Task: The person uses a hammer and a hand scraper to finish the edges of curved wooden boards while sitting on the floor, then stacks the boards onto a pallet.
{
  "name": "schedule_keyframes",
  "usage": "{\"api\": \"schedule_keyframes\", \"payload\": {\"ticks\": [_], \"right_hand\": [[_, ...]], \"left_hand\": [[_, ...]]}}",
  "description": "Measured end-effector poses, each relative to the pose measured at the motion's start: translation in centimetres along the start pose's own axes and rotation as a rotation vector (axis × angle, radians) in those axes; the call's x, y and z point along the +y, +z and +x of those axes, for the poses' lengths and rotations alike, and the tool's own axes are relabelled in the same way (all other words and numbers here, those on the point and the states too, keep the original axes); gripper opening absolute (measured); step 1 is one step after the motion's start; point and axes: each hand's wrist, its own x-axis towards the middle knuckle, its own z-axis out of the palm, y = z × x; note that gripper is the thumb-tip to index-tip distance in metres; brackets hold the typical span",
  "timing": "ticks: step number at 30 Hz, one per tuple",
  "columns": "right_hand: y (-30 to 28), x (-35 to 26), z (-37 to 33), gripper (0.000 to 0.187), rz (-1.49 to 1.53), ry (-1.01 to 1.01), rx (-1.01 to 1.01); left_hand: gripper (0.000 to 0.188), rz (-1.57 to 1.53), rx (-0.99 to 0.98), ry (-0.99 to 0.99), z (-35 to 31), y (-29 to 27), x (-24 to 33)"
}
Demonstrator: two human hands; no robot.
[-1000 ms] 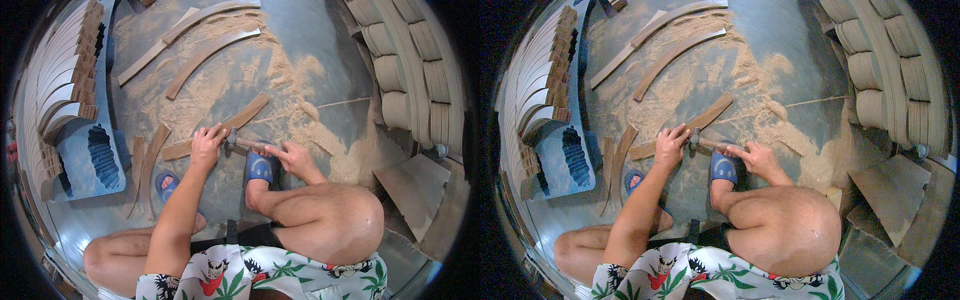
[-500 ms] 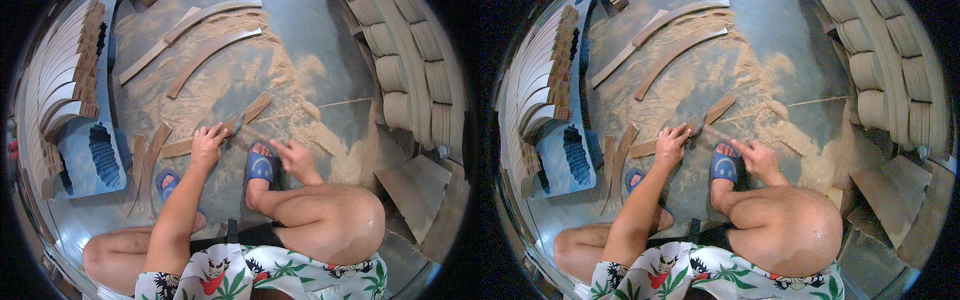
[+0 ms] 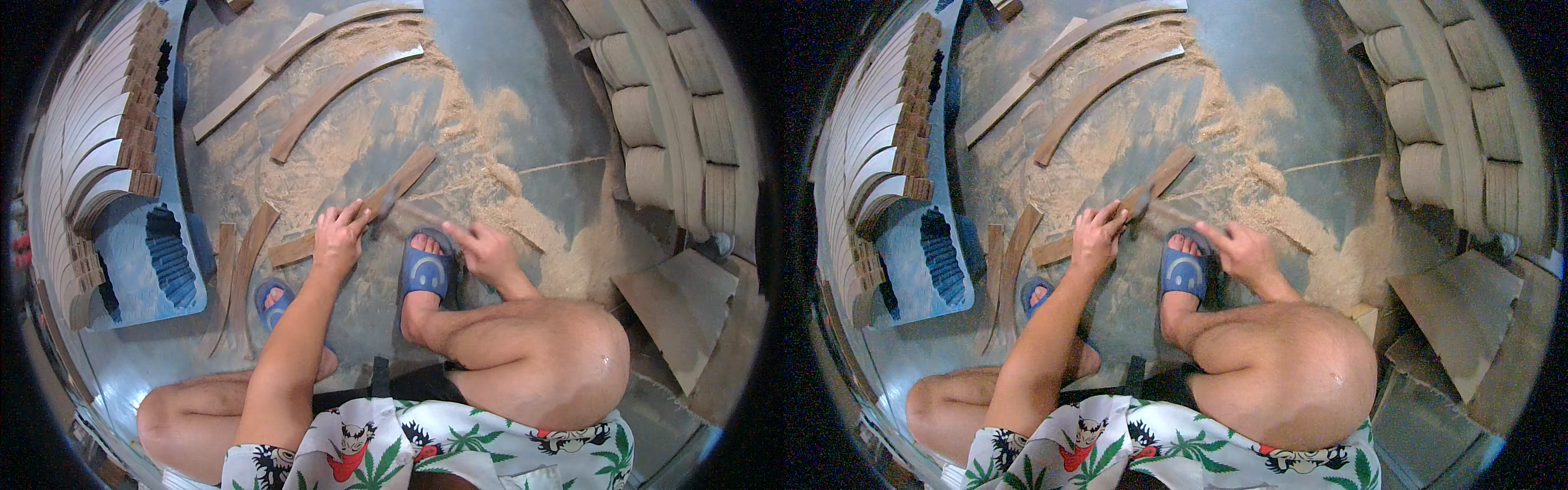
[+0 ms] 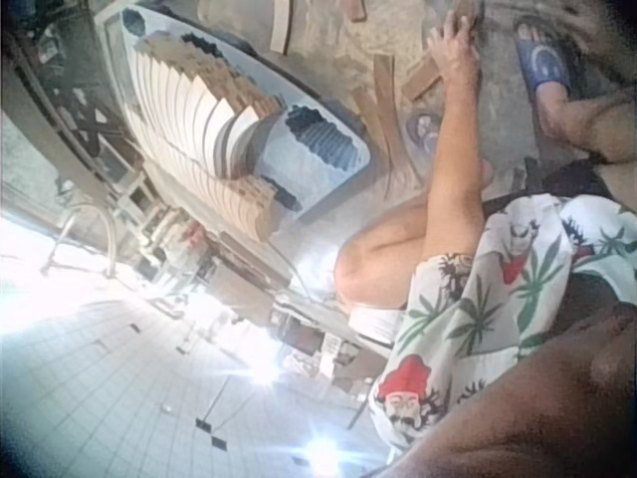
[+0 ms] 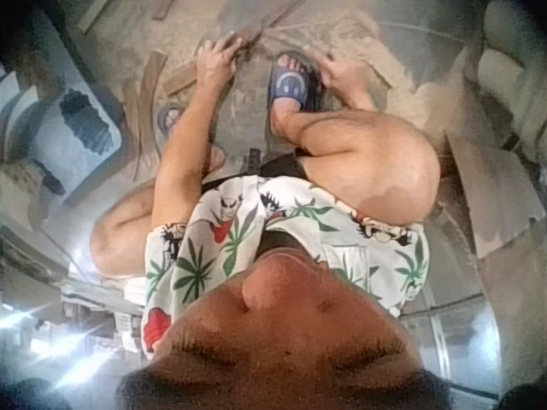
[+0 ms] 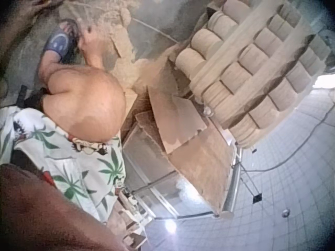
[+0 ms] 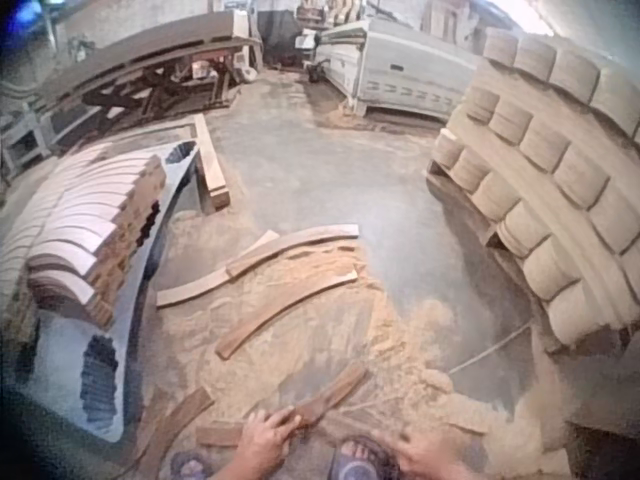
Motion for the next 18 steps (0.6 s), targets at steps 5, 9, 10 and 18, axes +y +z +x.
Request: {"api": "schedule_keyframes", "payload": {"ticks": [5, 9, 10, 18], "right_hand": [[0.6, 5.0, 2.0, 0.072, -0.061, 0.302, 0.181], [-3.3, 7.4, 2.5, 0.07, -0.02, 0.366, 0.322], [-3.0, 6.1, 2.1, 0.07, -0.034, 0.286, 0.224], [1.2, 4.8, 0.8, 0.068, -0.038, 0.198, 0.09]], "left_hand": [[0.053, 0.041, -0.016, 0.031, -0.1, -0.5, -0.3], [0.049, 0.016, 0.001, 0.027, 0.6, -0.3, 0.5], [0.048, -0.001, 0.0, 0.013, 0.1, -0.3, 0.6], [0.048, 0.041, 0.018, 0.032, -0.1, -0.6, 0.1]]}}
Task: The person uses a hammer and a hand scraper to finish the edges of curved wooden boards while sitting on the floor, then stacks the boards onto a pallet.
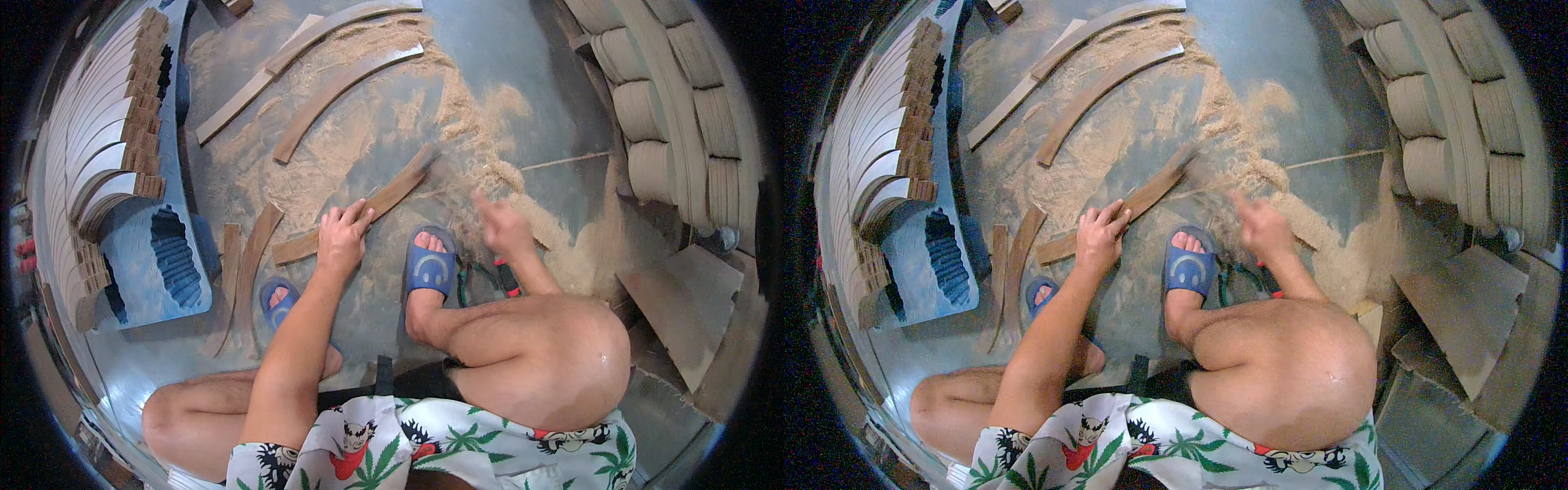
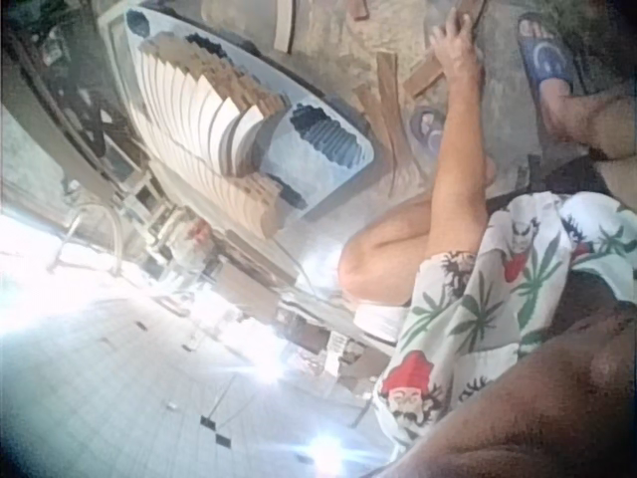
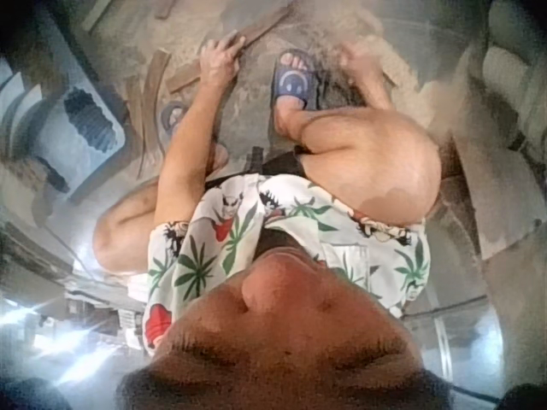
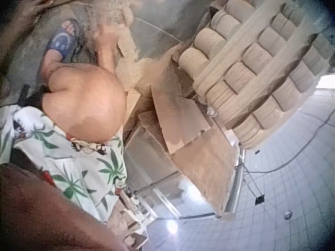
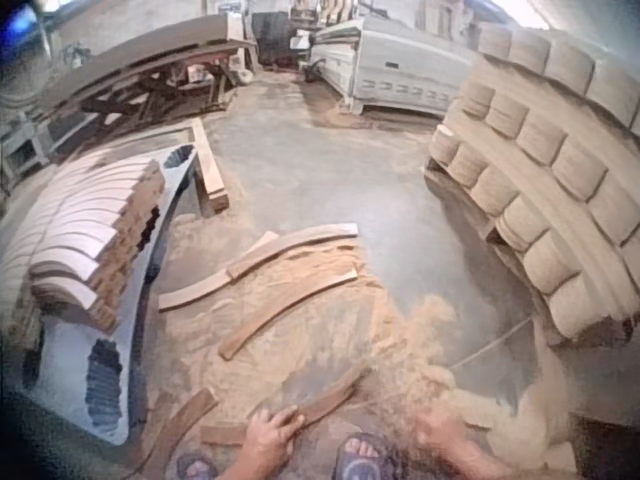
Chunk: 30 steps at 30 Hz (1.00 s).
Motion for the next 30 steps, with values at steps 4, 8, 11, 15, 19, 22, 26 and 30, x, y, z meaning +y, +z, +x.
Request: {"api": "schedule_keyframes", "payload": {"ticks": [4, 8, 11, 15, 19, 22, 26, 30], "right_hand": [[-4.9, 2.1, 2.0, 0.055, -0.013, 0.273, 0.134], [-4.5, -1.3, 0.3, 0.059, -0.012, -0.187, -0.119], [-3.0, -2.6, -0.1, 0.066, -0.055, -0.28, -0.225], [-2.8, 1.8, 0.0, 0.063, 0.086, 0.226, 0.118], [-2.7, 2.2, -0.9, 0.06, 0.135, 0.312, 0.126], [-1.9, 1.3, -3.4, 0.054, -0.101, 0.175, 0.242], [-0.5, -1.5, -6.9, 0.038, -0.024, 0.25, 0.091], [-0.7, 1.0, -13.9, 0.036, -0.044, 0.414, -0.224]], "left_hand": [[0.051, -0.034, 0.007, -0.007, 0.2, 0.3, 0.3], [0.05, -0.021, -0.024, -0.018, 0.4, 0.1, 0.9], [0.048, -0.02, -0.008, -0.012, 0.2, 0.5, 0.5], [0.052, -0.045, -0.016, -0.017, -0.3, 1.3, 0.7], [0.055, 0.001, -0.018, -0.014, -0.5, 0.6, -0.1], [0.053, -0.003, -0.038, -0.012, 0.0, 0.7, 0.4], [0.052, 0.037, -0.04, -0.023, -0.7, 0.1, -0.7], [0.05, 0.002, -0.03, 0.001, 0.1, 1.2, 0.3]]}}
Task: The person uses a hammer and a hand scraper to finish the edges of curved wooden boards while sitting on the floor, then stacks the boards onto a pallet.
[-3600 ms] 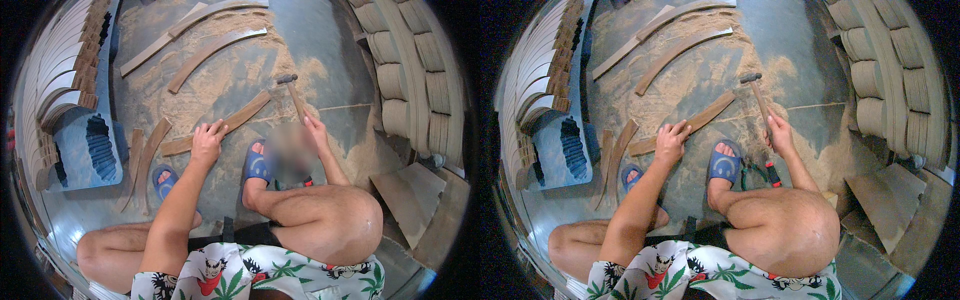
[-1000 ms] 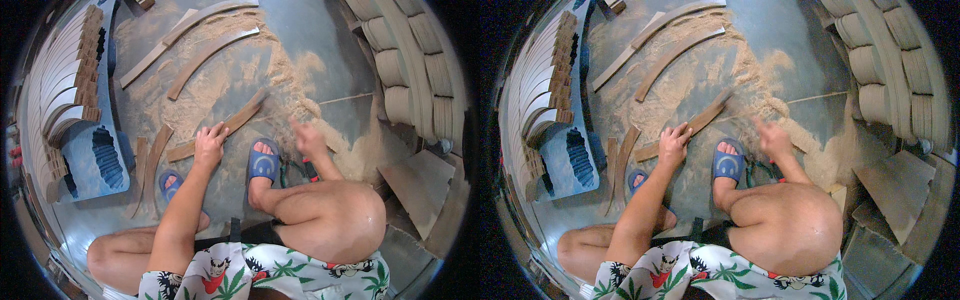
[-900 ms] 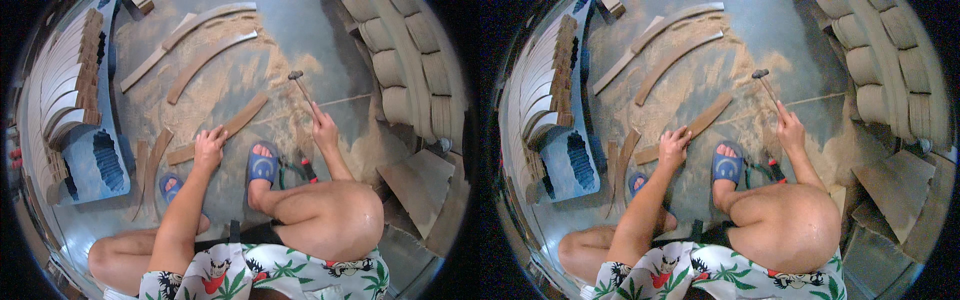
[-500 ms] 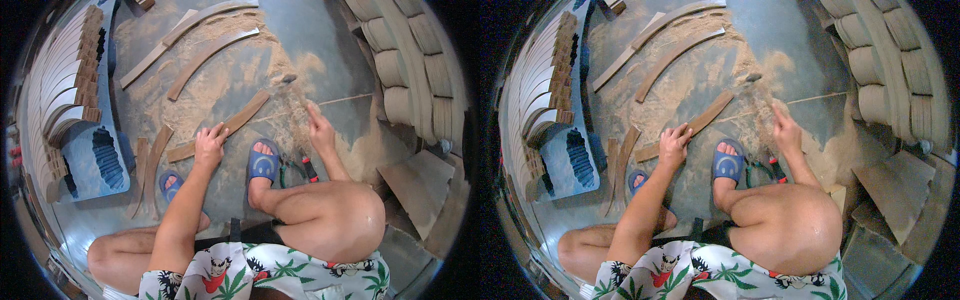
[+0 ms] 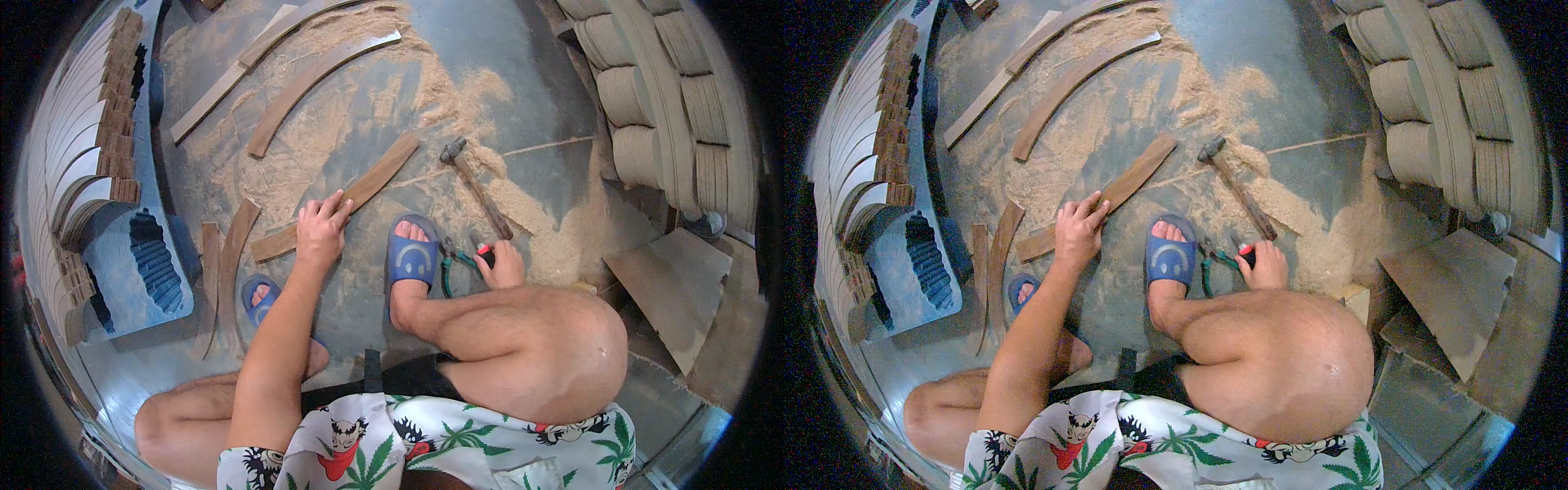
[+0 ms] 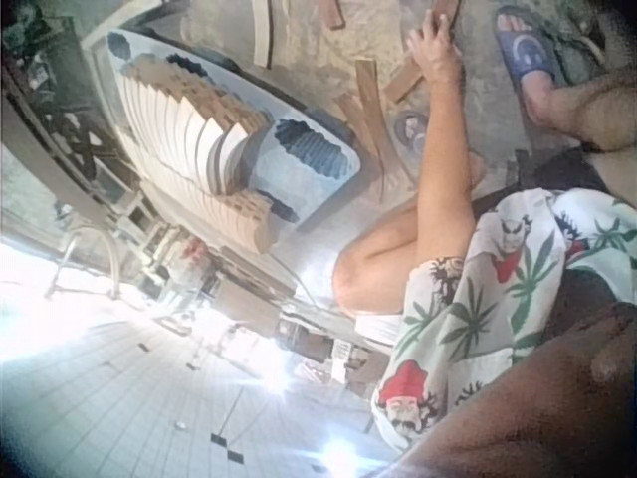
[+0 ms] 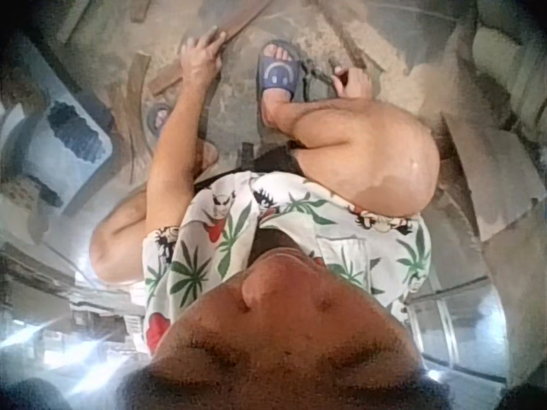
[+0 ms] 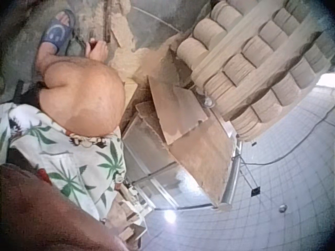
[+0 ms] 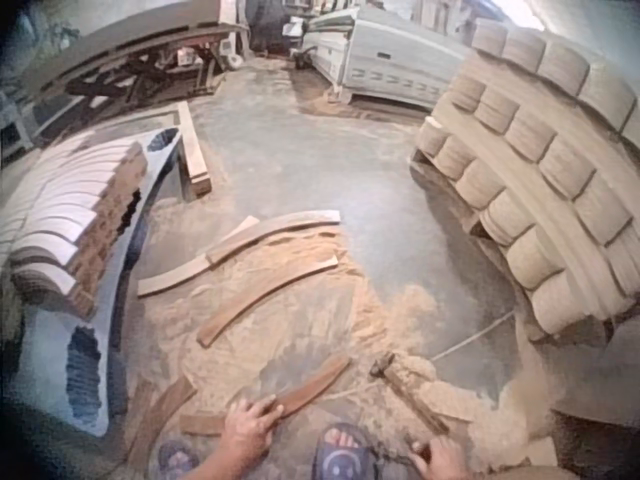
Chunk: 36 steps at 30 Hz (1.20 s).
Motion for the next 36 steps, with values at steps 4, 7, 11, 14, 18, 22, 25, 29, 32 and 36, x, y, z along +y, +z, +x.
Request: {"api": "schedule_keyframes", "payload": {"ticks": [4, 7, 11, 14, 18, 22, 25, 29, 32, 36], "right_hand": [[0.1, -0.2, 0.4, 0.038, 0.156, -0.176, 0.081], [-3.5, -5.8, 4.8, 0.037, 0.272, -0.375, 0.142], [-3.9, -11.3, 11.9, 0.041, 0.225, -0.52, 0.166], [-2.4, -12.8, 15.7, 0.041, 0.127, -0.672, 0.245], [-1.0, -13.1, 17.3, 0.036, 0.144, -0.684, 0.238], [-0.5, -13.2, 18.5, 0.03, 0.142, -0.653, 0.174], [-1.0, -13.8, 19.2, 0.03, 0.102, -0.656, 0.132], [-1.0, -13.8, 19.4, 0.035, 0.066, -0.63, 0.123], [-0.9, -13.9, 19.5, 0.036, 0.045, -0.639, 0.135], [-0.8, -14.2, 19.1, 0.037, 0.017, -0.599, 0.122]], "left_hand": [[0.054, -0.026, 0.004, 0.009, -0.2, -0.2, -0.3], [0.062, 0.017, -0.034, -0.007, -0.1, -0.5, 0.1], [0.067, 0.074, -0.071, -0.033, 0.2, -1.0, 1.0], [0.068, 0.098, -0.076, -0.034, 0.2, -0.9, 1.2], [0.067, 0.09, -0.087, -0.038, 0.2, -1.1, 1.2], [0.078, 0.061, -0.04, -0.025, -0.1, -0.9, 0.8], [0.078, 0.04, -0.032, -0.028, -0.2, -0.7, 0.7], [0.078, 0.045, -0.051, -0.029, -0.1, -0.6, 0.7], [0.078, 0.038, -0.051, -0.035, -0.2, -0.9, 0.7], [0.077, 0.043, -0.051, -0.034, -0.1, -0.8, 0.9]]}}
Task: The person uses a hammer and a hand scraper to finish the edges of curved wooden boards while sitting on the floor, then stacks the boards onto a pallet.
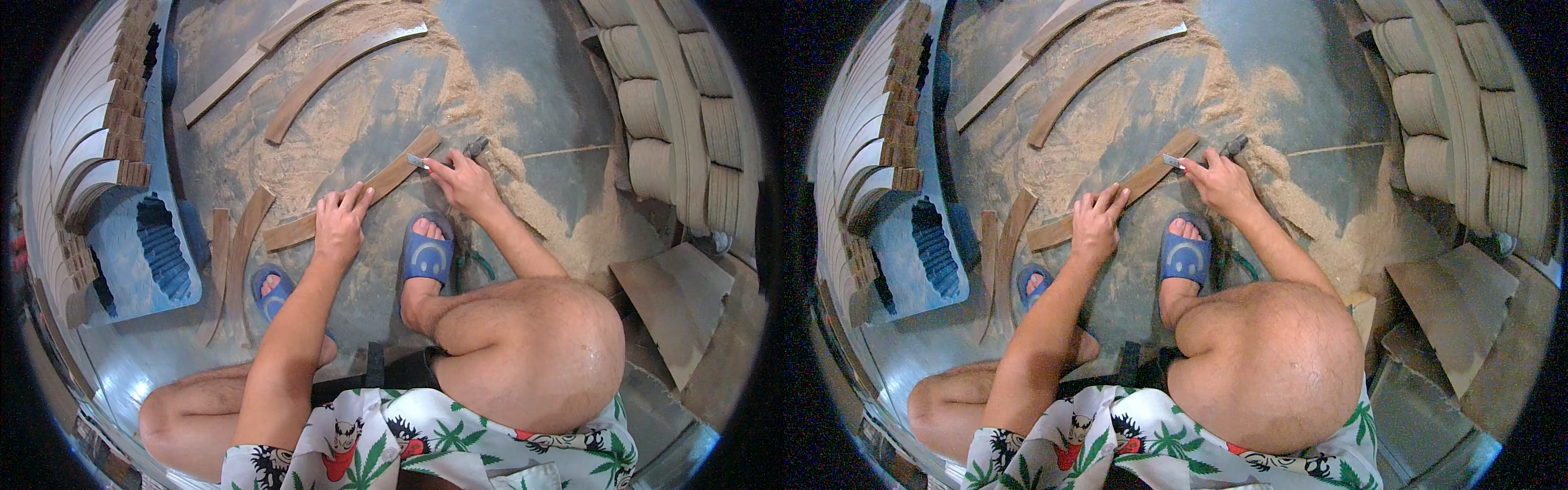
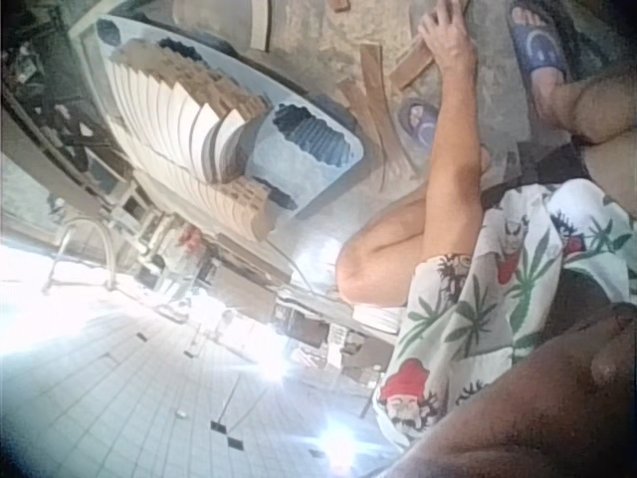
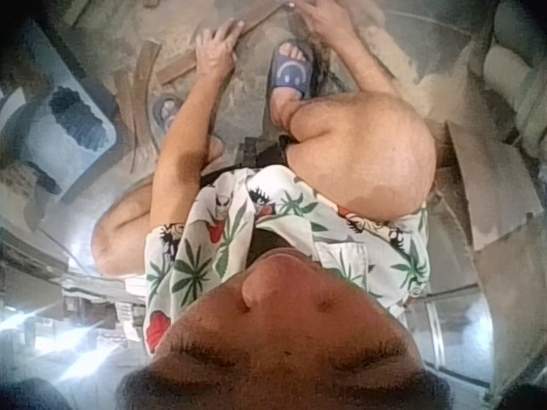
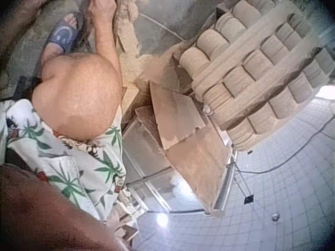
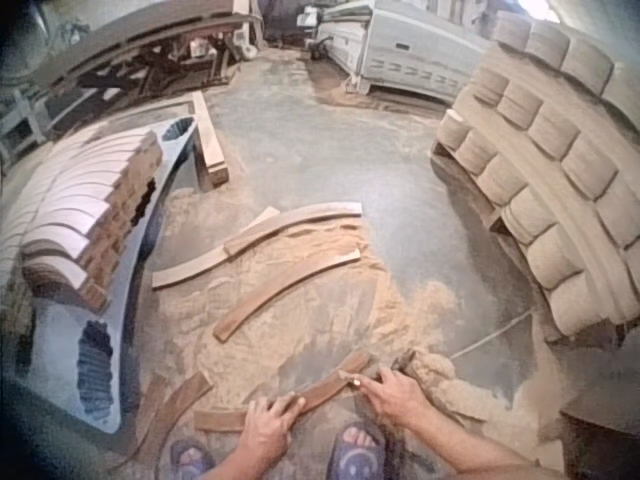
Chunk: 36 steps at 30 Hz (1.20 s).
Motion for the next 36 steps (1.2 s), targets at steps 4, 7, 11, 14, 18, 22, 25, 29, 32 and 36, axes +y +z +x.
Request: {"api": "schedule_keyframes", "payload": {"ticks": [4, 7, 11, 14, 18, 22, 25, 29, 32, 36], "right_hand": [[-0.6, -0.5, 0.7, 0.035, -0.104, -0.052, 0.032], [-1.2, 0.5, 1.3, 0.037, -0.268, -0.186, 0.112], [-4.5, 2.6, 3.5, 0.04, -0.343, -0.065, 0.271], [-4.5, 1.0, 2.3, 0.038, 0.014, -0.015, 0.184], [-1.6, -1.7, -0.3, 0.034, 0.211, 0.071, 0.091], [-0.3, -1.8, -0.6, 0.031, 0.134, 0.195, 0.131], [-0.9, 1.0, 0.9, 0.031, 0.117, 0.382, 0.314], [-2.4, -0.1, -0.1, 0.031, 0.208, 0.281, 0.286], [-3.1, -3.5, -3.5, 0.032, 0.24, 0.266, 0.125], [-2.4, -3.6, -7.5, 0.039, 0.101, 0.347, 0.055]], "left_hand": [[0.077, 0.007, -0.016, -0.014, 0.1, 0.0, 0.0], [0.06, 0.04, 0.019, -0.004, 0.3, -0.2, 0.5], [0.075, 0.02, -0.003, -0.022, -0.2, 0.3, 0.1], [0.071, 0.023, -0.013, -0.032, 0.2, 0.1, 0.4], [0.066, 0.042, -0.011, -0.036, 0.1, -0.3, 0.6], [0.066, 0.046, -0.017, -0.034, 0.2, -0.3, 0.9], [0.068, 0.061, -0.023, -0.032, 0.0, -0.2, 0.3], [0.07, 0.057, -0.03, -0.04, 0.2, -0.1, 0.5], [0.071, 0.048, -0.015, -0.028, 0.1, 0.3, 0.5], [0.073, 0.04, -0.008, -0.017, -0.1, 0.6, 0.0]]}}
